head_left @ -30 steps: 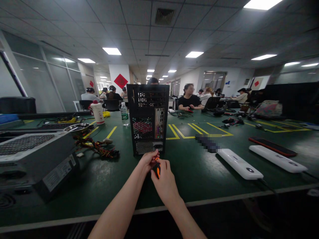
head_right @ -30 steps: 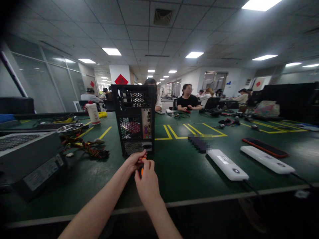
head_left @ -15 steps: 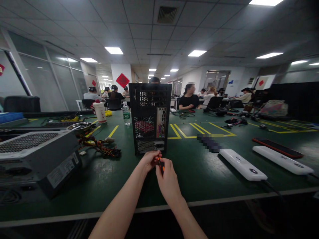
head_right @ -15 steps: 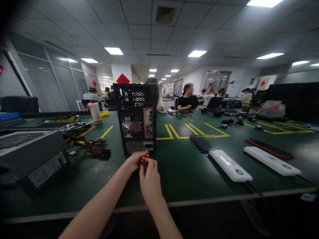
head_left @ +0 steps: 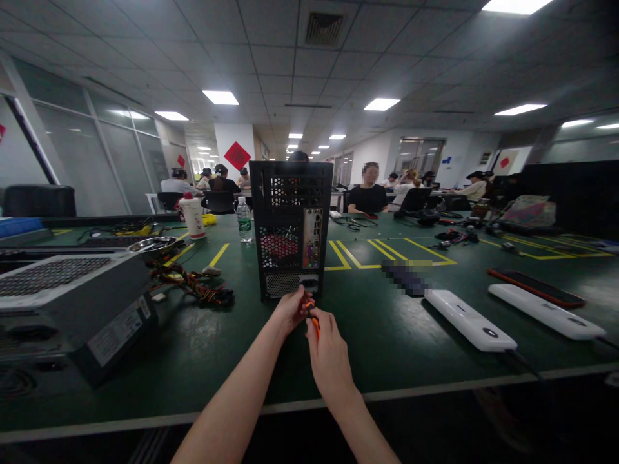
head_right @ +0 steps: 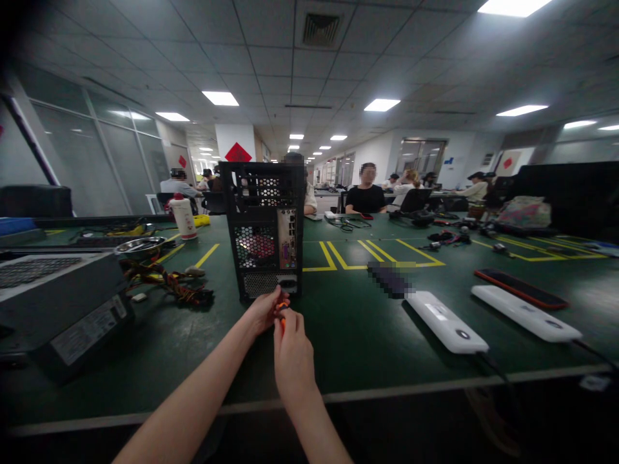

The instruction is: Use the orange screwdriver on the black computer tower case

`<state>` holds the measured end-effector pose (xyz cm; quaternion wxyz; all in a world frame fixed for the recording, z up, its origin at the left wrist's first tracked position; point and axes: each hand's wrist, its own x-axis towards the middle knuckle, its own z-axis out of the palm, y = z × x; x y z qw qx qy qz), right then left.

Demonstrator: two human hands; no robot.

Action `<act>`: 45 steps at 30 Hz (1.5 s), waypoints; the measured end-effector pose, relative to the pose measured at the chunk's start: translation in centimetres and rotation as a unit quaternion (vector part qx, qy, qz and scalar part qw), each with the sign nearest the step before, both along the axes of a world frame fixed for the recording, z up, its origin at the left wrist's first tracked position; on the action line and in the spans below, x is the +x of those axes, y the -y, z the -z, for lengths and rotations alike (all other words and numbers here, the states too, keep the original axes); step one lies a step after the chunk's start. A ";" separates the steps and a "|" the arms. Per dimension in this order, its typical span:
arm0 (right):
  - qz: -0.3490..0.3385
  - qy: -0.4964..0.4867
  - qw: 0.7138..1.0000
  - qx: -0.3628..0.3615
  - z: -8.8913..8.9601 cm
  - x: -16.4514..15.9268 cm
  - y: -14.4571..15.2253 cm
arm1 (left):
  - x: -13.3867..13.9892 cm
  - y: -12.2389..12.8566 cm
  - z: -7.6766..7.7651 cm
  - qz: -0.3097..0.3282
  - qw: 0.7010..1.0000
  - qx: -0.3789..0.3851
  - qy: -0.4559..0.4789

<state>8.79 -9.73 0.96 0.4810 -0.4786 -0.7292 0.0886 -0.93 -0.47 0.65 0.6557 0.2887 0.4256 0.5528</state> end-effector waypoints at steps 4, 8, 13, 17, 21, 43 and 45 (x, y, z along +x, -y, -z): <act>0.000 -0.001 1.000 0.004 -0.2 -0.2 0.0 | 0.0 -0.2 -0.1 -0.016 1.000 -0.003 0.000; -0.009 0.009 1.000 0.019 -0.2 -0.5 0.0 | -0.1 -0.6 0.4 -0.024 0.999 0.030 -0.006; 0.010 -0.002 1.000 0.007 0.1 -0.2 -0.1 | -0.2 -1.2 1.2 -0.024 0.999 0.042 -0.024; 0.017 0.005 1.000 -0.012 0.1 0.0 -0.2 | -0.3 -1.2 1.3 -0.024 0.998 0.042 -0.036; 0.008 0.018 1.000 -0.005 -0.1 -0.4 -0.2 | -0.3 -1.1 1.3 -0.026 0.997 0.057 -0.036; -0.037 0.023 0.998 0.049 -0.3 -0.2 0.2 | -0.9 -0.5 0.7 0.044 0.995 0.036 0.077; -0.056 0.040 0.996 0.053 -0.2 -0.3 0.3 | -1.0 -0.5 0.6 0.035 0.996 0.023 0.081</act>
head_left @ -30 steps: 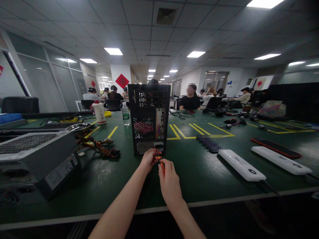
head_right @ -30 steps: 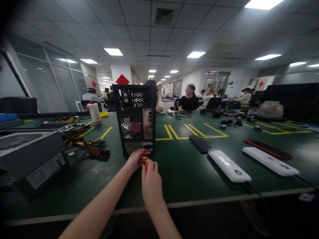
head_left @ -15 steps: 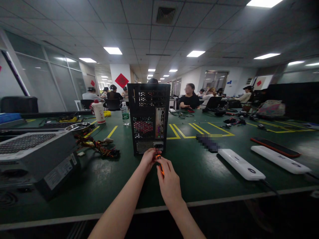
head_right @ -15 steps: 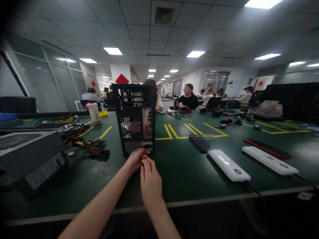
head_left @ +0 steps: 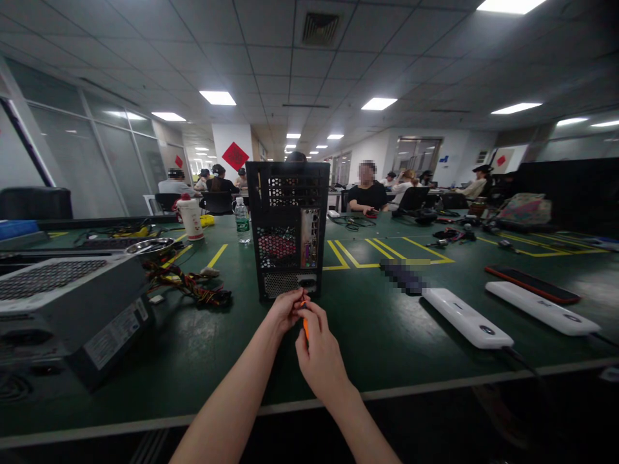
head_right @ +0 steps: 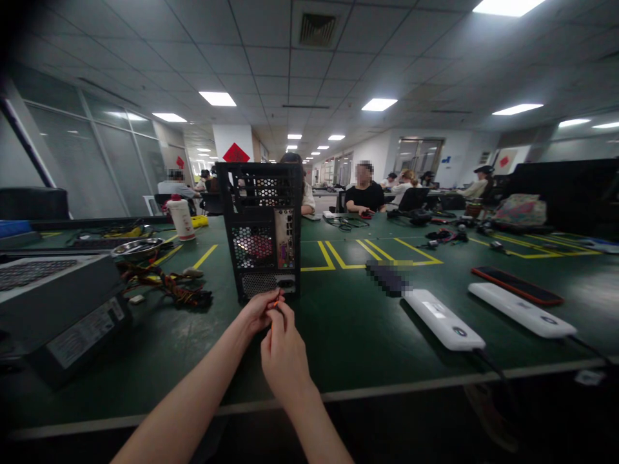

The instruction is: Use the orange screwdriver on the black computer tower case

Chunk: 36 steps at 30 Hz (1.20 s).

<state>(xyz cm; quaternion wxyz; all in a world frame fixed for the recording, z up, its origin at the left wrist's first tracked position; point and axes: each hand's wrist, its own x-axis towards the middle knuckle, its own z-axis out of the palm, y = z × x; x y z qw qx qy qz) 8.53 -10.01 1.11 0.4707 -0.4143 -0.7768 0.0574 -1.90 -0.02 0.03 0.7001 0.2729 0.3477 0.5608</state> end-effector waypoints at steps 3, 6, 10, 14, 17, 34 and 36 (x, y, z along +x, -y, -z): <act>-0.007 0.014 1.000 0.005 0.1 0.0 -0.1 | 0.0 0.0 -0.1 -0.005 1.000 -0.006 -0.001; 0.009 0.030 0.999 0.006 0.1 0.0 -0.2 | 0.1 0.0 -0.1 -0.013 1.000 -0.005 -0.016; 0.025 0.042 0.999 0.003 0.0 -0.2 0.0 | 0.1 -0.1 0.1 -0.025 0.999 -0.001 -0.024; 0.013 0.043 0.999 0.008 0.3 -0.4 -0.1 | -0.1 -0.2 0.3 -0.026 0.999 0.001 -0.023; 0.027 0.027 0.999 0.019 0.6 -0.5 -0.3 | 0.0 -0.2 0.4 -0.028 0.999 0.007 -0.036; 0.060 -0.021 0.998 -0.020 0.3 -0.1 -0.3 | 0.7 -0.8 0.9 -0.047 0.993 0.030 -0.105; 0.067 -0.032 0.997 -0.033 0.4 0.2 -0.4 | 0.8 -0.5 0.4 -0.048 0.993 0.030 -0.102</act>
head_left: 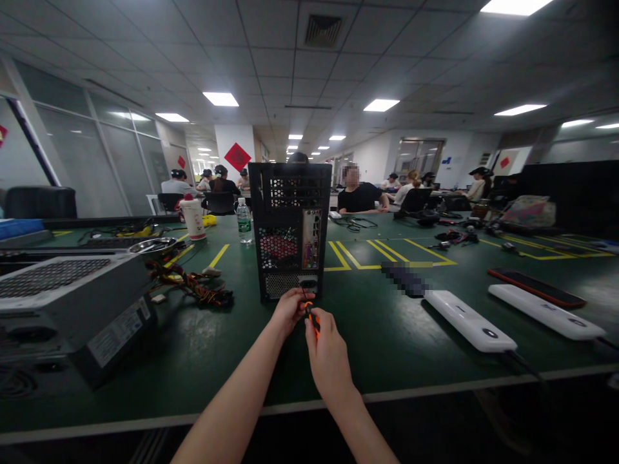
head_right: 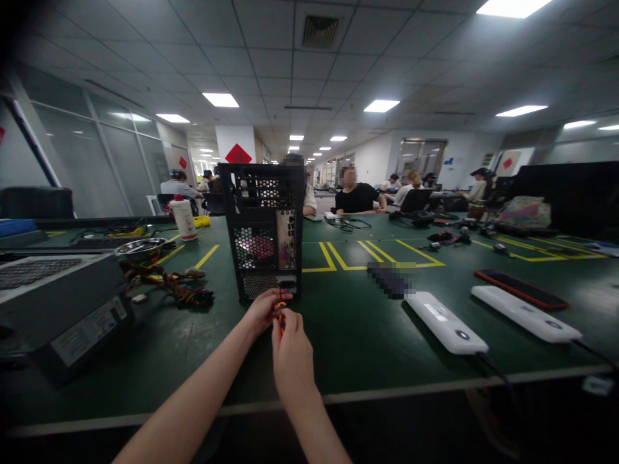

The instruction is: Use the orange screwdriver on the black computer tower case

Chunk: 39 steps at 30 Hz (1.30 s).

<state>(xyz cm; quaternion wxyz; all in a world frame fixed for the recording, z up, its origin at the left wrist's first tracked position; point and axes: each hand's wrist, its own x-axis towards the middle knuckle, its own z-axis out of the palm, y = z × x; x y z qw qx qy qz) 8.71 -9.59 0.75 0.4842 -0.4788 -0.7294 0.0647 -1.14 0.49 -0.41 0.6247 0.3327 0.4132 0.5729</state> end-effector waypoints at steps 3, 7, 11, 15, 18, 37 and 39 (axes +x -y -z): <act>0.000 -0.008 1.000 -0.010 -0.1 0.3 -0.1 | 0.1 0.4 -0.5 -0.006 1.000 0.000 0.007; -0.003 0.001 1.000 -0.009 -0.2 0.3 -0.1 | 0.2 0.6 -0.8 -0.002 1.000 -0.006 0.008; 0.007 0.051 0.999 -0.006 -0.7 0.4 -0.1 | 0.2 0.5 -0.5 0.004 1.000 0.007 0.024; 0.028 0.131 0.990 -0.048 -2.2 1.1 -0.3 | 0.3 0.2 -0.2 -0.015 1.000 0.006 0.020; 0.078 0.191 0.977 -0.049 -3.2 1.4 -0.7 | 0.3 0.0 0.1 -0.026 1.000 0.001 0.007; -0.019 0.438 0.896 0.065 -5.1 1.5 -1.5 | 0.3 -0.3 0.7 -0.028 0.999 0.024 0.025; 0.004 0.418 0.908 0.035 -5.5 1.4 -1.3 | 0.4 -0.1 0.6 -0.028 0.999 0.029 0.030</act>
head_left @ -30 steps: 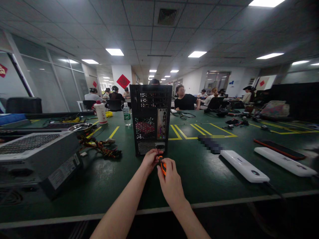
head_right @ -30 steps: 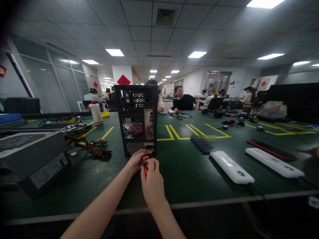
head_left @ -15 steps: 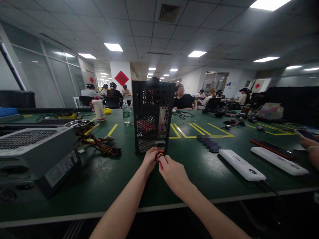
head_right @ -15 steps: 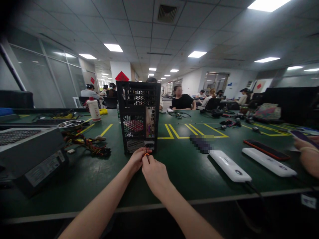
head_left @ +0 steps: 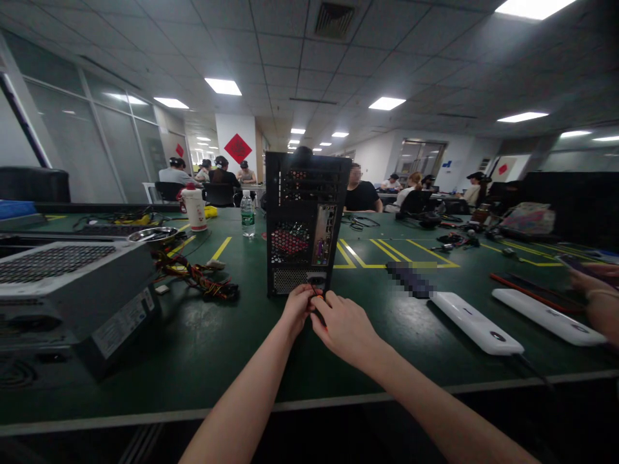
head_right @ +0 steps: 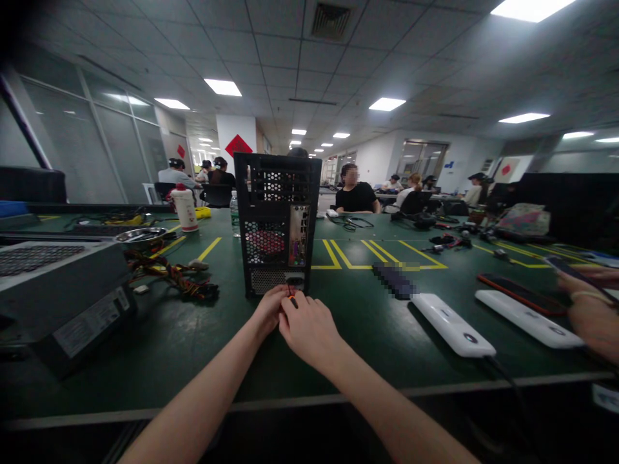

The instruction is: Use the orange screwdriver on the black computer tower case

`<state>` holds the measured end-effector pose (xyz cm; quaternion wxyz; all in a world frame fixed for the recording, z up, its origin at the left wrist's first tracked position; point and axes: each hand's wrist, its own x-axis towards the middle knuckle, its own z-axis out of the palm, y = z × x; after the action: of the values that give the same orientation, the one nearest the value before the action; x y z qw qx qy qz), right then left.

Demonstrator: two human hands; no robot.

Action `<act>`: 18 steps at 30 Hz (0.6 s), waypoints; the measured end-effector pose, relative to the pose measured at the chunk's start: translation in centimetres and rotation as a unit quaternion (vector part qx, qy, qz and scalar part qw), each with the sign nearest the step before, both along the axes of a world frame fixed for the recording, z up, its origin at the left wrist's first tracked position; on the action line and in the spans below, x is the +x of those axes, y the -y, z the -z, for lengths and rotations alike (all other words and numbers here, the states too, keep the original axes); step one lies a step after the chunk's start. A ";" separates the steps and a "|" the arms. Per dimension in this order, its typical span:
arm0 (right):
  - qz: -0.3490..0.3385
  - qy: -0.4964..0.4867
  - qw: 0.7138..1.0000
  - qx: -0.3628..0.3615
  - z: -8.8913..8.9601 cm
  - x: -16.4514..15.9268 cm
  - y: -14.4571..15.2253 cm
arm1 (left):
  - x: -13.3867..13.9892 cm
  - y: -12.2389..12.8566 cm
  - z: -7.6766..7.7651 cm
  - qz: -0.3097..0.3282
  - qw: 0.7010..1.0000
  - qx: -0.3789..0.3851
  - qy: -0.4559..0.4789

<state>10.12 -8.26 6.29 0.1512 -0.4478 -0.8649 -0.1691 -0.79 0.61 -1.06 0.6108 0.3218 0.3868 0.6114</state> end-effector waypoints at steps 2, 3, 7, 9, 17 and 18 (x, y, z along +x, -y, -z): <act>0.044 -0.014 0.999 -0.026 -0.5 -0.2 0.1 | 0.0 0.2 -0.1 -0.008 1.000 -0.002 0.001; 0.069 -0.018 0.997 -0.040 -0.8 -0.4 0.1 | 0.0 0.3 -0.2 -0.011 1.000 -0.005 0.000; 0.098 -0.003 0.995 -0.035 -1.7 -1.1 -0.3 | 0.0 0.4 -0.3 -0.017 1.000 -0.004 -0.008; 0.062 0.016 0.998 -0.022 -2.0 -1.2 -0.5 | 0.0 0.3 -0.2 -0.014 1.000 0.005 -0.009; -0.006 0.014 1.000 0.005 -1.9 -0.3 -0.3 | -0.1 -0.1 0.5 -0.002 1.000 0.009 -0.007; 0.003 0.003 1.000 0.002 -1.8 -0.4 -0.3 | -0.1 0.0 0.4 -0.004 1.000 0.013 -0.004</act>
<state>9.72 -8.00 8.11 0.1491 -0.4492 -0.8637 -0.1731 -0.93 0.59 -1.45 0.6024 0.3311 0.3827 0.6173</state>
